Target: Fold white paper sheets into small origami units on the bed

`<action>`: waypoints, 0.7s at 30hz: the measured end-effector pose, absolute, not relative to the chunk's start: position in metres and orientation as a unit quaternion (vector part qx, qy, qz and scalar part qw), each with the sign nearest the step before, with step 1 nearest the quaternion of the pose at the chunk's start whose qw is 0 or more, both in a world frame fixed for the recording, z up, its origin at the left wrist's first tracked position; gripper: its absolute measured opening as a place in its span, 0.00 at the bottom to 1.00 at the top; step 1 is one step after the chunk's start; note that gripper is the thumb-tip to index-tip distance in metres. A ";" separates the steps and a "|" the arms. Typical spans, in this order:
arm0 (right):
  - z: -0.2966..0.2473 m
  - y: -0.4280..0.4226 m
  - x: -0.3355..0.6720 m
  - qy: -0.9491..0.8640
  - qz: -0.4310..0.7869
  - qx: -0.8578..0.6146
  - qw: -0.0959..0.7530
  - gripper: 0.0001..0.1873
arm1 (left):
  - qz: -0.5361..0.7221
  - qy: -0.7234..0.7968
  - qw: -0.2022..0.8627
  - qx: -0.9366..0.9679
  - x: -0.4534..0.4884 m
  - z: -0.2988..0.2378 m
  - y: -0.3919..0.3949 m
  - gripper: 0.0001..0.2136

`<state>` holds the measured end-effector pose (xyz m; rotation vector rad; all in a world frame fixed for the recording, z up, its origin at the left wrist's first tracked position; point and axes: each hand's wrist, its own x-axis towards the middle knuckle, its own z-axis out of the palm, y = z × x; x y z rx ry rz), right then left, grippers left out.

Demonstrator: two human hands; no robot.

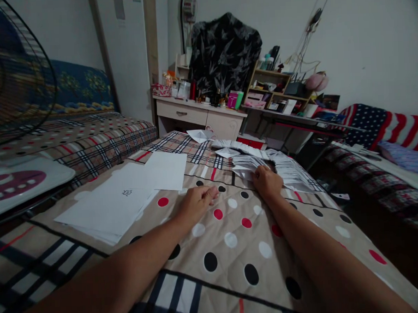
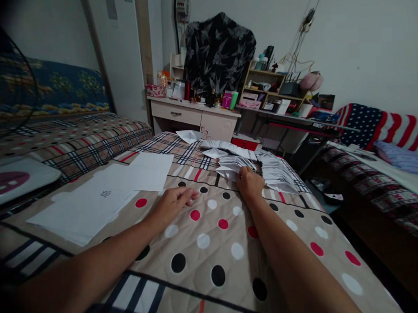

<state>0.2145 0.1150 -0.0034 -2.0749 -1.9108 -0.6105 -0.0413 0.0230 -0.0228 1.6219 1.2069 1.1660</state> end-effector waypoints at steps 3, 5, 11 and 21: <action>-0.007 0.128 0.219 -0.656 -0.233 -0.707 0.121 0.13 | 0.449 0.479 0.403 0.637 -0.041 -0.021 0.022 0.20; -0.008 0.134 0.221 -0.656 -0.247 -0.704 0.114 0.14 | 0.447 0.482 0.391 0.644 -0.041 -0.023 0.023 0.20; -0.007 0.145 0.224 -0.656 -0.268 -0.700 0.084 0.17 | 0.449 0.478 0.365 0.660 -0.041 -0.030 0.025 0.19; -0.009 0.159 0.225 -0.619 -0.231 -0.745 0.090 0.17 | 0.436 0.480 0.355 0.674 -0.040 -0.028 0.022 0.14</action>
